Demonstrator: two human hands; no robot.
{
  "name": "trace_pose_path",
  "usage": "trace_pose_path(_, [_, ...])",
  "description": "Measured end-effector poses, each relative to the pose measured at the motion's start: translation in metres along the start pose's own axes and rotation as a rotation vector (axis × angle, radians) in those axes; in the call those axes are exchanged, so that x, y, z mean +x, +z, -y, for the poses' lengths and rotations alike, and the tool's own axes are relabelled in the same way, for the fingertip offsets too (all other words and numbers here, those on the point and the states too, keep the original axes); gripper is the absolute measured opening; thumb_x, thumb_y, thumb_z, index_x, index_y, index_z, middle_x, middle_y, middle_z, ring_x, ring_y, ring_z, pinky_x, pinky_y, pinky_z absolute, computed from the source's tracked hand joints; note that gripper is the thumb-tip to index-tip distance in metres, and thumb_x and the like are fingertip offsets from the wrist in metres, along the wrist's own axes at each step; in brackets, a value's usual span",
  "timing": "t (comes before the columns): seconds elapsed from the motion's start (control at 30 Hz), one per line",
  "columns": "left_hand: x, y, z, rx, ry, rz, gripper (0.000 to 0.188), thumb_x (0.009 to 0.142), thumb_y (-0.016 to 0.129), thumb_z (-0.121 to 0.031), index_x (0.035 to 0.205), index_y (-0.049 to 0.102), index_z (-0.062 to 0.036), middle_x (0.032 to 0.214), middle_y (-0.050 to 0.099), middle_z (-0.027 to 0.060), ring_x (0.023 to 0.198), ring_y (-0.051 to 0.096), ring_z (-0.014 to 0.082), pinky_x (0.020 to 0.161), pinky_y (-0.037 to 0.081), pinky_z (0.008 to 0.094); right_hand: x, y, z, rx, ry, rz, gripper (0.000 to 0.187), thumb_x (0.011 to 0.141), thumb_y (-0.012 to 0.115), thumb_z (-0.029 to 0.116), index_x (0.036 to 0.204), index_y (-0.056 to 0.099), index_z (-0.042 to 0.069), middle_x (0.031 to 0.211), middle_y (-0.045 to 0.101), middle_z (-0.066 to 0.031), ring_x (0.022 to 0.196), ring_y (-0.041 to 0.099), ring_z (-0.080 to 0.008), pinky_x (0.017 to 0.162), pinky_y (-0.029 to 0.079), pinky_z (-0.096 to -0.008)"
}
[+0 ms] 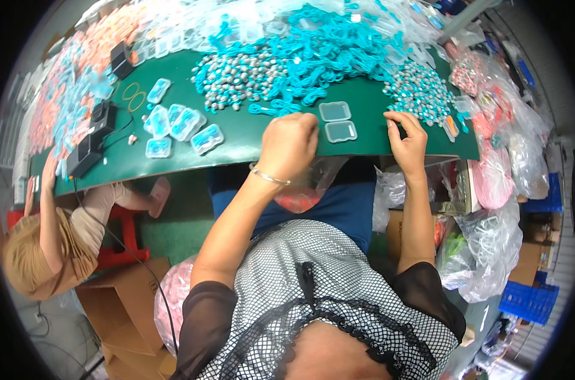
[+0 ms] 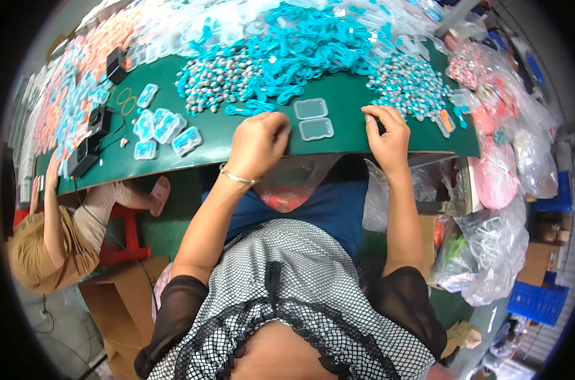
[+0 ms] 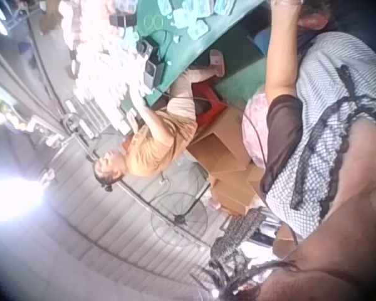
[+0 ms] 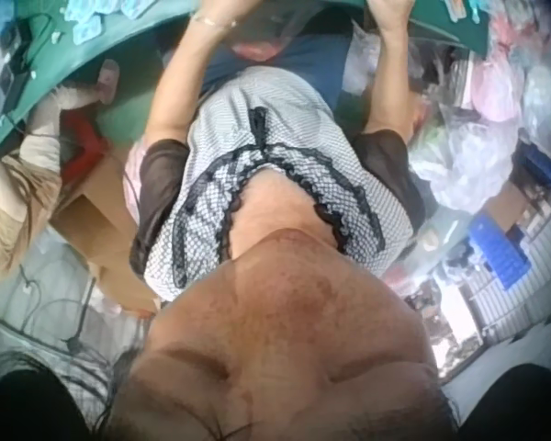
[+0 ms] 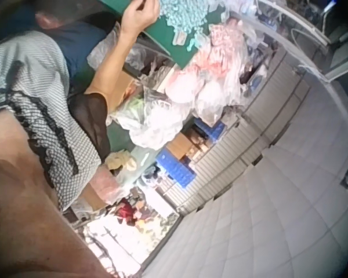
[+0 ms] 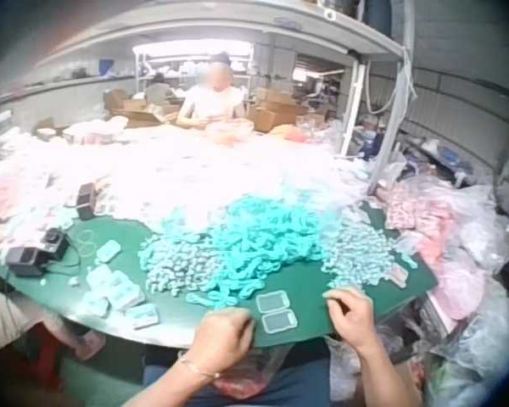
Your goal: The person is assembling small beaded items and placing them into small plastic containers.
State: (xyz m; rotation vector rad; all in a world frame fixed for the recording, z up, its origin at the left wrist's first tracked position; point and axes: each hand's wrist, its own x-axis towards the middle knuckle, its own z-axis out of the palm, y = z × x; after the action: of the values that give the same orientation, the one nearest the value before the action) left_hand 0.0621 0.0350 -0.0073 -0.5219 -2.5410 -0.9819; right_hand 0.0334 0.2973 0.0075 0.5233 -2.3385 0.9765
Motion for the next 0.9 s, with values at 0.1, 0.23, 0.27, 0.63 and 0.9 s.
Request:
trace_pose_path(0.1, [-0.007, -0.001, -0.006, -0.128, -0.085, -0.052, 0.004, 0.082, 0.065, -0.006, 0.085, 0.062, -0.0046, 0.073, 0.06, 0.0143, 0.072, 0.061, 0.0364, 0.065, 0.049, 0.0452, -0.001, -0.007, -0.018, -0.114, 0.056, -0.062, 0.013, 0.08, 0.066, -0.001, 0.091, 0.07, 0.004, 0.086, 0.068, -0.0116, 0.08, 0.065, -0.0267, 0.073, 0.05, -0.0355])
trace_pose_path(0.23, [-0.009, -0.002, -0.008, 0.108, -0.037, -0.096, 0.007, 0.081, 0.066, -0.006, 0.086, 0.062, -0.0022, 0.081, 0.059, 0.0164, 0.077, 0.061, 0.0364, 0.068, 0.05, 0.0449, -0.003, -0.008, -0.035, -0.351, 0.061, 0.013, 0.014, 0.079, 0.07, 0.009, 0.093, 0.069, 0.009, 0.083, 0.067, -0.0084, 0.082, 0.064, -0.0272, 0.072, 0.048, -0.0394])
trace_pose_path(0.27, [-0.009, -0.002, -0.008, 0.119, -0.057, -0.099, 0.007, 0.081, 0.066, -0.005, 0.086, 0.063, -0.002, 0.082, 0.059, 0.0161, 0.078, 0.061, 0.0365, 0.068, 0.05, 0.0451, -0.005, -0.007, -0.037, -0.428, 0.054, 0.045, 0.017, 0.079, 0.072, 0.013, 0.096, 0.068, 0.011, 0.087, 0.066, -0.0074, 0.087, 0.063, -0.0264, 0.076, 0.046, -0.0404])
trace_pose_path(0.63, [-0.01, -0.007, -0.004, 0.166, -0.079, 0.04, 0.016, 0.082, 0.063, -0.001, 0.097, 0.064, -0.0027, 0.088, 0.062, 0.0174, 0.081, 0.062, 0.0393, 0.07, 0.05, 0.0465, -0.01, -0.003, -0.046, -0.591, 0.054, -0.03, 0.014, 0.079, 0.071, 0.008, 0.092, 0.066, 0.01, 0.087, 0.062, -0.0073, 0.087, 0.061, -0.0281, 0.076, 0.046, -0.0425])
trace_pose_path(0.9, [-0.009, 0.004, -0.013, -0.254, -0.104, -0.146, 0.011, 0.083, 0.069, -0.001, 0.094, 0.067, -0.002, 0.083, 0.063, 0.0121, 0.065, 0.062, 0.0237, 0.059, 0.05, 0.0328, -0.016, -0.004, -0.03, 0.394, 0.435, -0.123, 0.016, 0.086, 0.065, -0.006, 0.1, 0.066, -0.001, 0.092, 0.066, -0.0032, 0.079, 0.062, -0.0082, 0.072, 0.05, -0.0226])
